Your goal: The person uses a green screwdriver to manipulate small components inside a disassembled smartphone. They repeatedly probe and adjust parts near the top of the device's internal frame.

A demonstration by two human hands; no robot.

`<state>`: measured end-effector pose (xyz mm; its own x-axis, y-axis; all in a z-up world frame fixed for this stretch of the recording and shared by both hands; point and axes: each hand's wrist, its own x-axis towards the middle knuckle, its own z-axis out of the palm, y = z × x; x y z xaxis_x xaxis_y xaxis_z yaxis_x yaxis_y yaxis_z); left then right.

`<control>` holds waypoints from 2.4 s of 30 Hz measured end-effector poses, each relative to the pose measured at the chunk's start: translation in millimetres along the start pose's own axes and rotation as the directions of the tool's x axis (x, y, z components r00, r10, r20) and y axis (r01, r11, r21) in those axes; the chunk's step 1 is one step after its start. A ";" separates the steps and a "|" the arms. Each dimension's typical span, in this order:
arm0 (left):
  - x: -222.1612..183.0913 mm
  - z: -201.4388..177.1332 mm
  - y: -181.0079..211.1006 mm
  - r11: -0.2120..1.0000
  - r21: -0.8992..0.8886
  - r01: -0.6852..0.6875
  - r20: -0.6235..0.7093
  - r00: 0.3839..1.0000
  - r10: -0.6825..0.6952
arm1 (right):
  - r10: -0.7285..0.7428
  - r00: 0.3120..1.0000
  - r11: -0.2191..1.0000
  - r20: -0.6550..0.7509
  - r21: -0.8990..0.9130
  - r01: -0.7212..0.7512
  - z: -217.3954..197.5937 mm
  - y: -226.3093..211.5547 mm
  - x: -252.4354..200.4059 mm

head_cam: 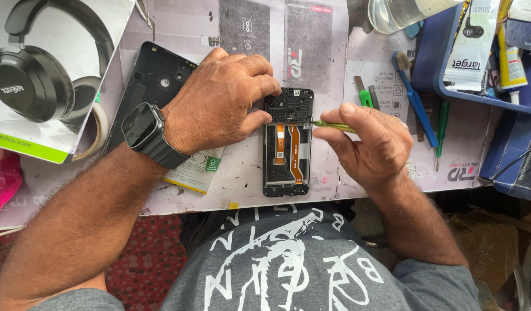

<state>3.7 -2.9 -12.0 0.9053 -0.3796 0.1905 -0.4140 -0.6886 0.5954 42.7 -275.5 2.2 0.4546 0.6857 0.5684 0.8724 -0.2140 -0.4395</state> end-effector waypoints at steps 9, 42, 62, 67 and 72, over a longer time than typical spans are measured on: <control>0.9 1.1 1.1 1.000 -0.004 -0.005 -0.016 1.000 0.005 | -0.019 0.999 0.999 0.037 -0.030 0.020 -10.9 -6.0 13.6; 3.3 -7.0 7.0 0.999 -0.049 0.017 0.024 1.000 -0.016 | 0.122 0.992 0.989 0.040 -0.083 -0.118 -11.5 -23.4 23.8; 5.8 -14.6 11.0 0.998 -0.054 0.011 0.023 1.000 -0.010 | 0.122 0.992 0.992 0.025 0.017 -0.122 -2.9 -31.0 22.3; 6.0 -14.7 11.3 0.999 -0.048 0.023 0.021 1.000 -0.022 | 0.139 0.990 0.989 0.028 0.041 -0.140 -8.1 -28.6 20.3; 3.2 -6.9 10.9 0.998 -0.048 0.040 0.045 0.998 -0.038 | 0.189 0.982 0.982 0.016 -0.002 -0.189 -7.0 -29.3 17.4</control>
<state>2.7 -7.4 0.5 0.9151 -0.3809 0.1325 -0.3725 -0.6726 0.6394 26.4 -262.2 29.8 0.6088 0.6435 0.4640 0.7708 -0.3412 -0.5380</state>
